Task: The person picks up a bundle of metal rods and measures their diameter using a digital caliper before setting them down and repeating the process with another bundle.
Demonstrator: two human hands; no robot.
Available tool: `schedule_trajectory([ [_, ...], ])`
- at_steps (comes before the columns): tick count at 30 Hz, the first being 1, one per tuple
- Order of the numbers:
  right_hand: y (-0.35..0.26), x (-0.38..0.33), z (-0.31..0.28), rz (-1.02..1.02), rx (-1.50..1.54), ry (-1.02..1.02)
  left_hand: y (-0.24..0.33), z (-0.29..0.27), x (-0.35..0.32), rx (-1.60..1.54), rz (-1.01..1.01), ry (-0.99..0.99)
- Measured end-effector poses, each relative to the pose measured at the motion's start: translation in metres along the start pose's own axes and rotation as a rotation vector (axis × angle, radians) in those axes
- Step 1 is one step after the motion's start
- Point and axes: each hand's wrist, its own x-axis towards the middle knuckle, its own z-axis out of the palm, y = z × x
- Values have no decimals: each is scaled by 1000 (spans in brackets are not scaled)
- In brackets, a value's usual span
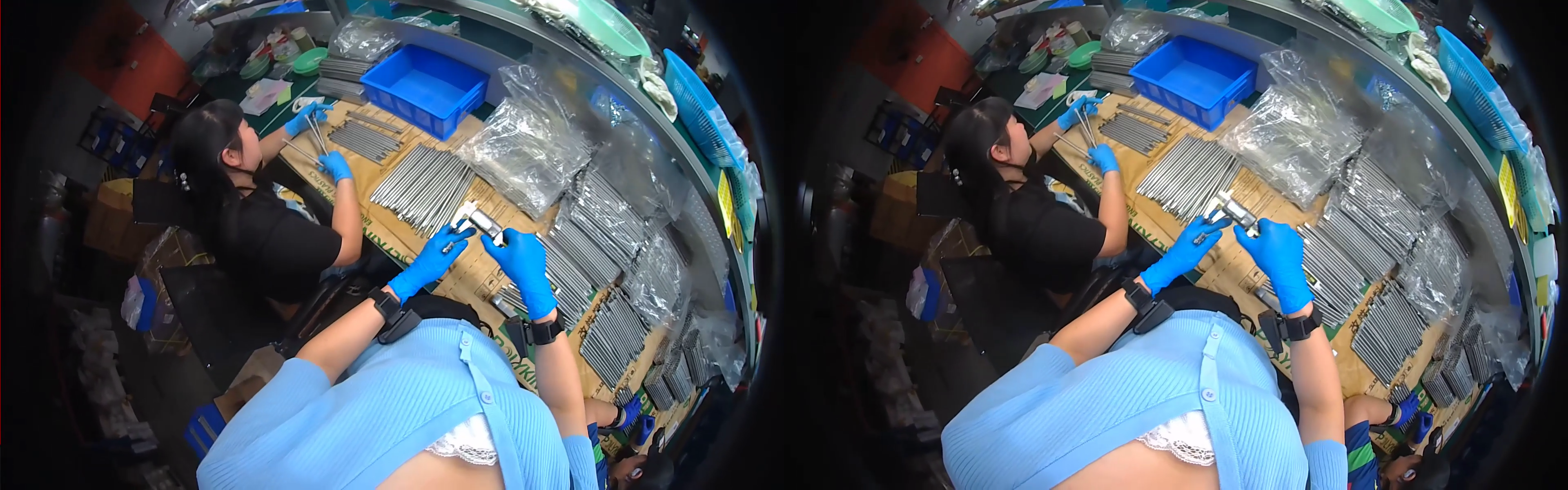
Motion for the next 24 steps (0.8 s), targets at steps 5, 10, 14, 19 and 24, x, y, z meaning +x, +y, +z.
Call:
schedule_trajectory([
  [5,0,2,-6,50,9,-34,-2,2,5,28,142,19],
  [10,2,3,-9,70,45,-51,5,-2,6,27,77,-39],
  [14,7,0,-5,71,44,-52,6,-1,5,33,118,-40],
  [19,9,-1,-4,96,21,-70,12,0,4,40,140,-53],
  [24,14,0,-9,129,29,-70,13,-2,9,65,104,-109],
])
